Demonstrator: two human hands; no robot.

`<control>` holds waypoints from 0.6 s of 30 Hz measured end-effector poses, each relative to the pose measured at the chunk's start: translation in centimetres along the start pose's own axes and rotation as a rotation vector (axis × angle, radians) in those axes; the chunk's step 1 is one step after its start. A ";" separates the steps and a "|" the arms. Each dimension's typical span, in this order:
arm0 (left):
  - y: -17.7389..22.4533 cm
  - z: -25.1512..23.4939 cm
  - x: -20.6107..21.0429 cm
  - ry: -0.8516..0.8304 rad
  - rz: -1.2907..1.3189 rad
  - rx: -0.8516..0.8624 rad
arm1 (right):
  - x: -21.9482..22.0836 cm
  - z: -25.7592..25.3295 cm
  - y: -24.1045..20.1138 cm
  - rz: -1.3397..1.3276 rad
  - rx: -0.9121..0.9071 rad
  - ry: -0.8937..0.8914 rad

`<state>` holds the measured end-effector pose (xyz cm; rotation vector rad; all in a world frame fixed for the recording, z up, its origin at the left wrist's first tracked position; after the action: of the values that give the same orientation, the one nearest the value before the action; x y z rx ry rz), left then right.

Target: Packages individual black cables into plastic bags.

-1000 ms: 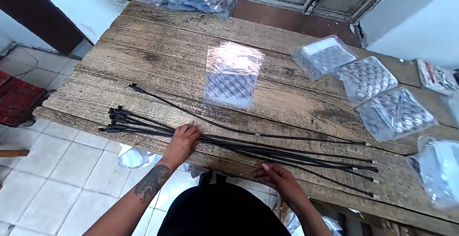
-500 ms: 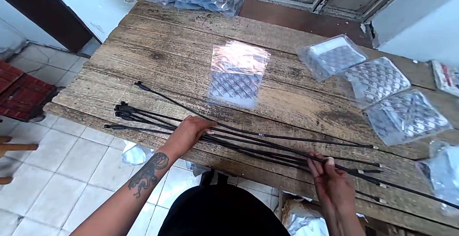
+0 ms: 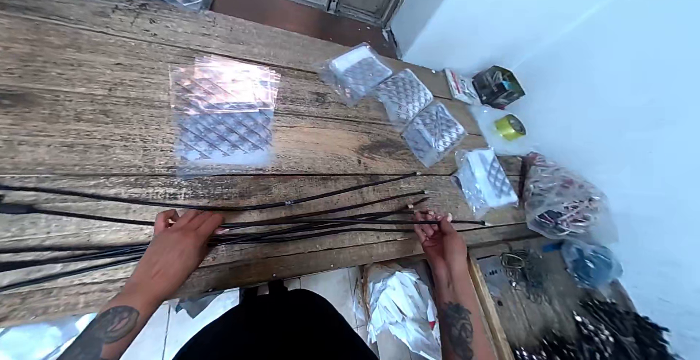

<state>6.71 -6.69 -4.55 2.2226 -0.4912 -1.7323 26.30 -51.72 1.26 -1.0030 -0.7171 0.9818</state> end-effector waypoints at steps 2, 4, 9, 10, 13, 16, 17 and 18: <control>-0.7 0.7 0.0 0.015 -0.069 0.057 | -0.3 -0.3 -0.2 -0.006 -0.018 0.033; -1.7 1.5 -0.1 0.013 -0.106 0.092 | -0.5 -0.5 -0.6 0.005 -0.035 0.049; -3.3 1.8 -1.1 0.004 -0.114 0.043 | 0.3 -1.0 -1.5 -0.024 -0.066 0.103; -3.2 1.7 -1.0 0.001 -0.081 0.006 | 0.6 -0.8 -1.1 0.004 -0.044 0.076; -1.7 1.1 -0.2 0.034 0.022 -0.138 | 2.4 1.1 1.9 0.097 0.045 -0.149; 0.7 2.2 0.8 0.230 0.155 -0.335 | 2.8 2.2 4.0 0.134 0.016 -0.235; 1.9 2.8 0.7 0.292 0.232 -0.449 | 2.5 2.0 4.1 0.112 0.017 -0.265; 3.2 3.4 0.5 0.285 0.350 -0.593 | 2.4 1.7 3.9 0.088 0.023 -0.285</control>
<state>3.24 -9.85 -4.49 1.7823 -0.2363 -1.1631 24.48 -48.14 -1.57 -0.8898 -0.9000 1.2223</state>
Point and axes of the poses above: each hand's wrist, its own z-axis away from the middle knuckle, its own x-axis out of the palm, y = z × x, the point moved 1 cm from there along -z, towards the middle knuckle, and after that the axes turned 9 degrees about z, right-handed, at the moved point
